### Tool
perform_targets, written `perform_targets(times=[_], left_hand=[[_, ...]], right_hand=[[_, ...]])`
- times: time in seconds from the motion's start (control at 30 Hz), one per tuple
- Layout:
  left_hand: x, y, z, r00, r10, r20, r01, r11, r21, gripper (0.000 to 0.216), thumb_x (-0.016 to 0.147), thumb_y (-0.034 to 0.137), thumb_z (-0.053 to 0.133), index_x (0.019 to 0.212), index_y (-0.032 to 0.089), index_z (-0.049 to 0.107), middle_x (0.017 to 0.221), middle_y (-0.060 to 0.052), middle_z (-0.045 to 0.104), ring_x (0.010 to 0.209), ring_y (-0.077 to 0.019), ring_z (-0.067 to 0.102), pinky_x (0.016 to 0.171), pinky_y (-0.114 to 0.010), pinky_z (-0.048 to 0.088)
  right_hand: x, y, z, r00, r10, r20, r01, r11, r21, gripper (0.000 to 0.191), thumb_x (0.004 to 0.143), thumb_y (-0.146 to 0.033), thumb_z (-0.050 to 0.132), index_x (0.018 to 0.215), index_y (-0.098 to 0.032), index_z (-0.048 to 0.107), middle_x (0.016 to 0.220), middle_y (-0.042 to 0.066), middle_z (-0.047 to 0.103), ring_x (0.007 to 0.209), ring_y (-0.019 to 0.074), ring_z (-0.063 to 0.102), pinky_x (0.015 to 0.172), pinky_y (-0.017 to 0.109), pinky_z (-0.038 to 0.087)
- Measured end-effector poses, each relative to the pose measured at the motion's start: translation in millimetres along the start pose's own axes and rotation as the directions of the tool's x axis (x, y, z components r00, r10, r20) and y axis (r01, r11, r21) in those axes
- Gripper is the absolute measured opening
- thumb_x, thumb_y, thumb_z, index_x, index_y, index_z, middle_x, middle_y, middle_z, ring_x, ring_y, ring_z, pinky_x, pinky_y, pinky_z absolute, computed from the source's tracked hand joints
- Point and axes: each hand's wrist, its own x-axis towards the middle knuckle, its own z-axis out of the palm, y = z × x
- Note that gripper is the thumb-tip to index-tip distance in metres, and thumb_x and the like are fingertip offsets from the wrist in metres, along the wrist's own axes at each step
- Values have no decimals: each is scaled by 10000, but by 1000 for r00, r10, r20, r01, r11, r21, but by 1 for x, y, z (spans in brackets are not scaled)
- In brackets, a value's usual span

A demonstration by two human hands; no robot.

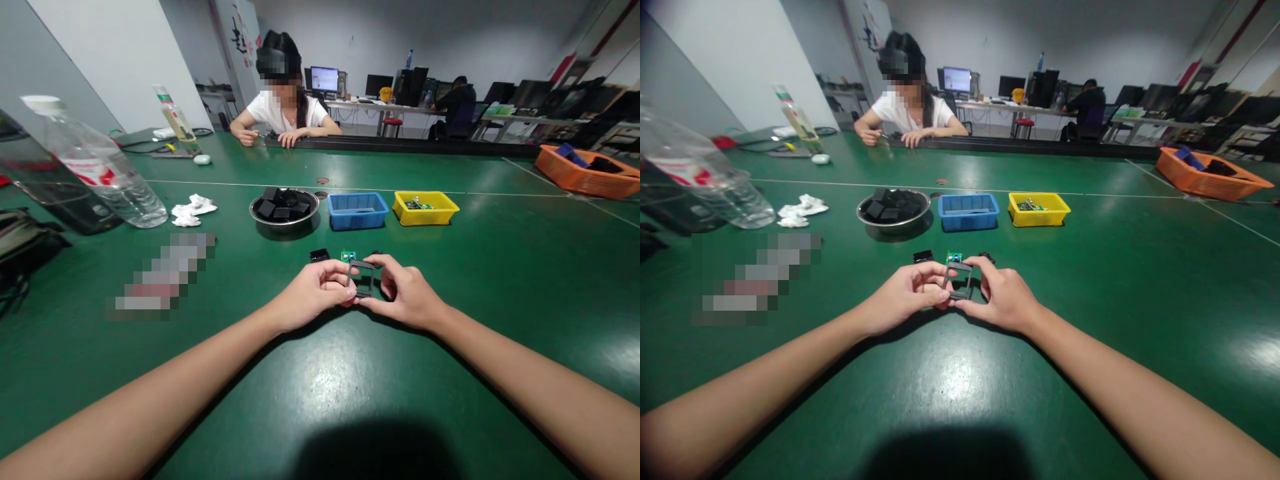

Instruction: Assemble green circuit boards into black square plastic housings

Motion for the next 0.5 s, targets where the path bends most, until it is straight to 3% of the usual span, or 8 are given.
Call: perform_targets(times=[0.17, 0.3, 0.37, 0.5], left_hand=[[-1, 0, 0, 998, 62, -25, -59, 994, 95, 395, 791, 351, 806, 1097, 120, 709, 823, -34, 708, 724, -139, 656, 720, -276, 527], [-6, 2, -1, 986, 156, -65, -129, 942, 311, 352, 874, 333, 701, 1159, 129, 740, 806, -28, 708, 708, -142, 620, 711, -278, 516], [-8, 3, -2, 975, 205, -81, -155, 901, 406, 338, 896, 329, 672, 1167, 142, 749, 801, -27, 706, 718, -153, 621, 717, -284, 517], [-11, 1, -2, 970, 224, -95, -163, 890, 426, 346, 923, 334, 641, 1219, 171, 720, 842, -33, 710, 732, -165, 637, 707, -287, 530]], right_hand=[[-3, -4, 0, 999, 53, -8, -52, 993, 106, 541, 808, -429, 756, 1244, -198, 533, 557, -114, 502, 477, 118, 477, 527, 233, 340], [-7, -7, -1, 996, 88, -21, -83, 980, 182, 241, 926, -435, 622, 893, -197, 606, 588, -64, 509, 534, 113, 461, 551, 247, 330], [-8, -7, -2, 994, 107, -18, -101, 973, 207, 311, 955, -425, 579, 748, -193, 592, 606, -37, 524, 571, 118, 467, 567, 255, 337], [-9, -8, -4, 991, 136, 22, -136, 938, 318, 369, 965, -429, 569, 683, -196, 617, 586, -22, 538, 565, 128, 476, 556, 261, 366]])
